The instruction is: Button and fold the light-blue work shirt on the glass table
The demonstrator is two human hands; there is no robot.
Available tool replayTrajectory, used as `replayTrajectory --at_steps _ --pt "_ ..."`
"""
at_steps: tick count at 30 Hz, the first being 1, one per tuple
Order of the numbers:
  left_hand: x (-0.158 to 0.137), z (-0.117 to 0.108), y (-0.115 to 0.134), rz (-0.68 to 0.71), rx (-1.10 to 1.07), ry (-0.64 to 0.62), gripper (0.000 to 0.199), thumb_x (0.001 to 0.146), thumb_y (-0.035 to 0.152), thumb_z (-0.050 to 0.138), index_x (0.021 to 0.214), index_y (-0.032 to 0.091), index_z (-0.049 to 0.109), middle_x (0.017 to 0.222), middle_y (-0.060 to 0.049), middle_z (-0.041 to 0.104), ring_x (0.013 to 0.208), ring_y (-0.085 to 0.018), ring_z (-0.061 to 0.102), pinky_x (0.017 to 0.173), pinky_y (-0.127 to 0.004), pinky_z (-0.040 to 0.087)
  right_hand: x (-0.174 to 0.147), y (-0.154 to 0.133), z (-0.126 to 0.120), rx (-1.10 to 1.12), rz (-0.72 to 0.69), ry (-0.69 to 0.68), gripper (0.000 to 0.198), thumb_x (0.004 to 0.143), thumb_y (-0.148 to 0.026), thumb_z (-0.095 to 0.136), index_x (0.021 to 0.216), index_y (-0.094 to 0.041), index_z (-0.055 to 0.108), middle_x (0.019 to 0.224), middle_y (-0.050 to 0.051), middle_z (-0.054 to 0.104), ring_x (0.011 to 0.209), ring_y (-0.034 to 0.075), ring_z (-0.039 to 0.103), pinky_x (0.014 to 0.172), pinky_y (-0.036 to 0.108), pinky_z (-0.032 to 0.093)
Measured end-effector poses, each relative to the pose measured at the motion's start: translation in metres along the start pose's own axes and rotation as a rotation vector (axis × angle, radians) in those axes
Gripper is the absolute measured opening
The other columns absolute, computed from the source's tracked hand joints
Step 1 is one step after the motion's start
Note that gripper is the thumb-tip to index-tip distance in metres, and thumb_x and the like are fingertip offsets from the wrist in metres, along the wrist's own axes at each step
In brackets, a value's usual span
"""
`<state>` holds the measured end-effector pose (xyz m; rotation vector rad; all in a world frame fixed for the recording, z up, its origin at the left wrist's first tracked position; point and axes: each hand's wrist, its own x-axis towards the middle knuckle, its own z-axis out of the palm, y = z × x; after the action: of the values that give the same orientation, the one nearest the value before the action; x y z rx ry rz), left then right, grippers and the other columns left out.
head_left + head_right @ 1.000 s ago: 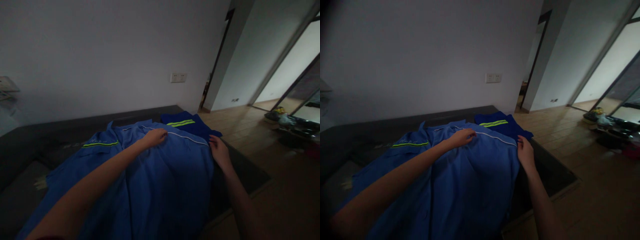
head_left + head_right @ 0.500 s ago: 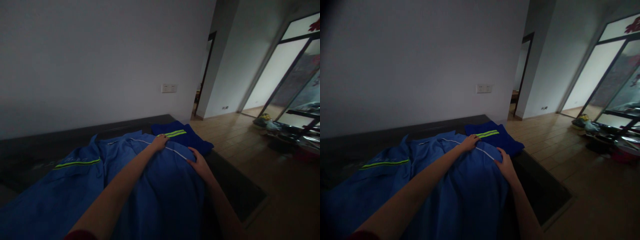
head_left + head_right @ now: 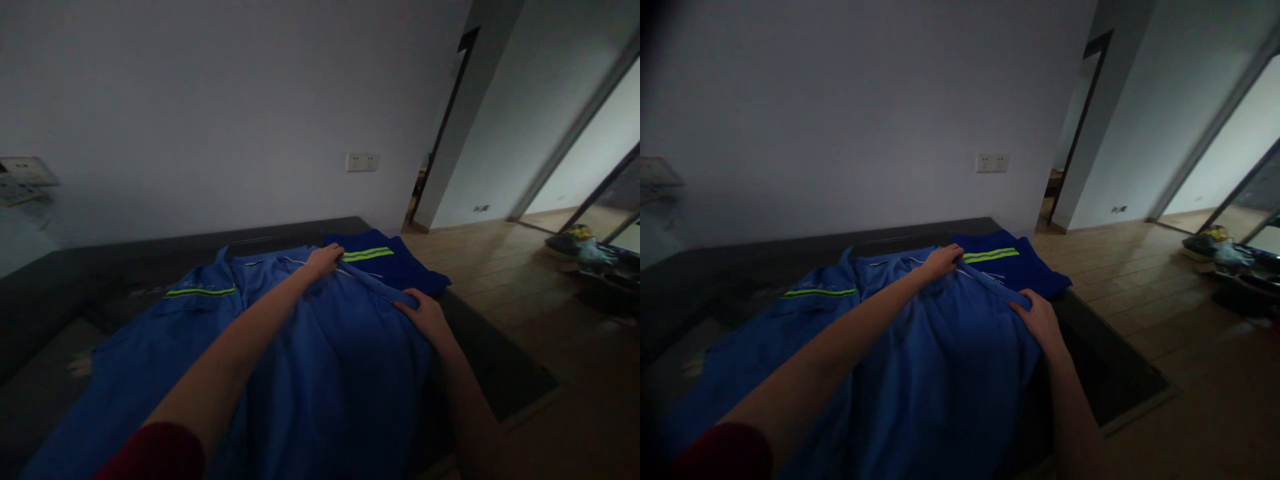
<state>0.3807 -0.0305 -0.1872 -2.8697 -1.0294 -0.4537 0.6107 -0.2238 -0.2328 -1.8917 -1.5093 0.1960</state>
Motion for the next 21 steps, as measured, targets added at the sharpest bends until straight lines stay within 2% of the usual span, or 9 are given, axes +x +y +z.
replayTrajectory --at_steps 5,8,12,15,18,19,21 --pt "-0.026 -0.030 -0.017 -0.080 0.012 0.060 0.013 0.082 0.023 0.052 0.093 0.021 0.058 0.098 -0.005 0.060 0.088 -0.020 0.059 0.075 -0.029 0.046 -0.006 0.000 -0.006 -0.034 -0.005 -0.024 0.033 0.073 -0.050 0.056 0.080 -0.019 0.064 0.081 0.007 0.068 0.078 0.025 0.063 0.072 0.035 0.047" --pt "-0.042 -0.046 -0.036 -0.123 0.015 0.086 0.010 0.080 0.023 0.054 0.088 0.019 0.059 0.092 -0.006 0.062 0.084 -0.020 0.058 0.071 -0.028 0.045 -0.012 -0.009 -0.020 0.045 -0.013 -0.076 0.036 0.070 -0.054 0.058 0.077 -0.019 0.063 0.073 0.005 0.066 0.069 0.023 0.062 0.064 0.033 0.047" --pt "-0.060 -0.064 -0.065 -0.156 -0.020 0.138 0.005 0.076 0.018 0.056 0.080 0.017 0.058 0.082 -0.004 0.063 0.076 -0.016 0.056 0.068 -0.024 0.042 -0.013 -0.026 -0.055 0.119 -0.075 -0.148 0.041 0.065 -0.058 0.063 0.078 -0.020 0.062 0.070 0.004 0.065 0.066 0.021 0.061 0.058 0.031 0.048" --pt "-0.076 -0.075 -0.081 -0.198 -0.078 0.235 0.005 0.078 0.017 0.052 0.079 0.014 0.057 0.076 -0.001 0.061 0.070 -0.011 0.052 0.066 -0.021 0.039 -0.018 -0.053 -0.089 0.103 -0.146 -0.212 0.045 0.061 -0.063 0.065 0.075 -0.020 0.062 0.070 0.004 0.065 0.066 0.019 0.061 0.057 0.030 0.048" --pt "-0.100 -0.078 -0.087 -0.233 -0.118 0.302 0.008 0.079 0.016 0.048 0.081 0.013 0.055 0.077 0.001 0.059 0.070 -0.009 0.050 0.067 -0.019 0.038 -0.041 -0.094 -0.111 0.088 -0.310 -0.222 0.048 0.070 -0.067 0.056 0.079 -0.021 0.066 0.074 0.003 0.065 0.067 0.015 0.062 0.058 0.028 0.047" --pt "-0.109 -0.077 -0.089 -0.244 -0.126 0.311 0.006 0.079 0.015 0.049 0.081 0.013 0.054 0.078 0.000 0.059 0.071 -0.009 0.050 0.067 -0.019 0.039 -0.054 -0.109 -0.113 0.082 -0.397 -0.204 0.047 0.071 -0.067 0.056 0.077 -0.022 0.066 0.072 0.003 0.064 0.065 0.014 0.061 0.057 0.027 0.048" --pt "-0.130 -0.069 -0.091 -0.268 -0.146 0.333 0.006 0.077 0.011 0.050 0.082 0.014 0.053 0.081 0.000 0.059 0.074 -0.009 0.051 0.069 -0.018 0.041 -0.083 -0.139 -0.106 0.102 -0.597 -0.248 0.034 0.077 -0.058 0.059 0.085 -0.026 0.068 0.074 0.002 0.066 0.066 0.015 0.063 0.059 0.027 0.050"
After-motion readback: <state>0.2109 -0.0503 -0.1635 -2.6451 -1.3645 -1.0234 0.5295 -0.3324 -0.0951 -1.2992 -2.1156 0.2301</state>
